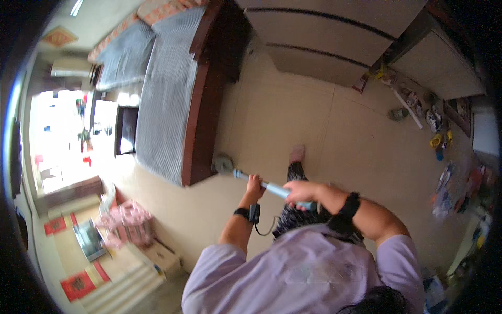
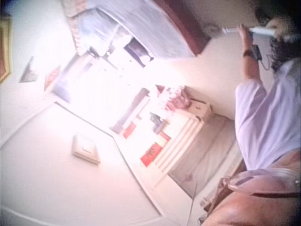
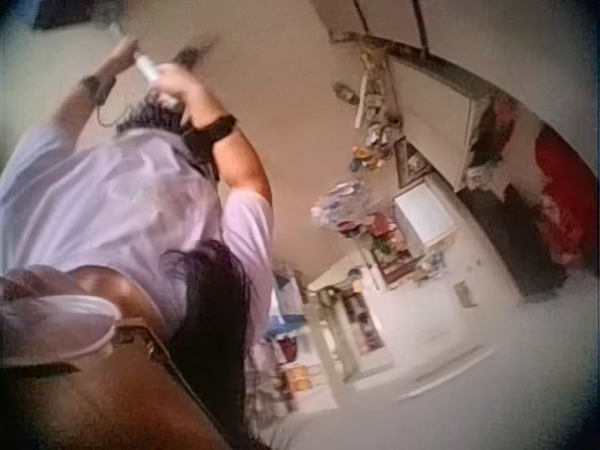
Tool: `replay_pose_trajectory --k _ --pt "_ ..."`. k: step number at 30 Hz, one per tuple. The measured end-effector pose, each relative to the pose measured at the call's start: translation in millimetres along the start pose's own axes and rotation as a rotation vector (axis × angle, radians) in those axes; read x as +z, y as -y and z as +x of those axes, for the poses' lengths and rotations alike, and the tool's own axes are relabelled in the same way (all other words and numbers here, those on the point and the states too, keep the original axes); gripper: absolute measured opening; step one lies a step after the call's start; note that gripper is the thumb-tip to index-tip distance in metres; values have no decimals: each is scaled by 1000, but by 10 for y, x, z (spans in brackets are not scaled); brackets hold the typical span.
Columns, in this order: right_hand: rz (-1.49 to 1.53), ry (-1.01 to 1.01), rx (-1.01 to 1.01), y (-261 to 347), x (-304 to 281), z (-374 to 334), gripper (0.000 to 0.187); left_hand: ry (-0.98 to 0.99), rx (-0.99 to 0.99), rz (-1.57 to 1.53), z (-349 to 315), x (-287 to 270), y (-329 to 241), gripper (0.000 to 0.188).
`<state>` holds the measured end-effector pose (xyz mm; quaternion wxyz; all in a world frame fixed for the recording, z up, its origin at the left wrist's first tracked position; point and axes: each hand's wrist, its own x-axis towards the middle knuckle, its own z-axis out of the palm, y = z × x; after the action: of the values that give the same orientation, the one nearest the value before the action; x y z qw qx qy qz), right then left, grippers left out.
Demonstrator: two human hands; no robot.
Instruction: The person mops the tiled floor in a living room using a spin mop. They move the mop back and forth across the floor, navigating around furniture and a child's tricycle. At one point, they briefly reach toward their face before resuming mopping.
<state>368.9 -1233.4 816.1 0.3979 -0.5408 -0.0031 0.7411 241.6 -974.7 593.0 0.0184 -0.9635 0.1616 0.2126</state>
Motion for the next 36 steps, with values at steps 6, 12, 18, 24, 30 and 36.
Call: replay_pose_trajectory --k 6,12,18,24,30,36 --pt "274 -58 -106 432 -404 200 48 -42 -61 -577 590 138 638 34" --pt "643 -360 -247 -47 -641 -788 61 207 -359 -1875 2102 -15 -42 18" --pt "1218 -508 -354 -566 -355 -984 57 266 645 -77 3203 -534 -821 22" --pt "1426 -841 -200 -1743 601 -1925 65 178 1247 125 2544 -396 -3139 25" --pt "1462 -1026 48 -2204 1599 -2538 68 226 1700 -329 1552 -186 -4738 50" --pt "1180 -904 97 -2111 1236 -2669 67 861 1143 -693 1562 -568 -4617 39"
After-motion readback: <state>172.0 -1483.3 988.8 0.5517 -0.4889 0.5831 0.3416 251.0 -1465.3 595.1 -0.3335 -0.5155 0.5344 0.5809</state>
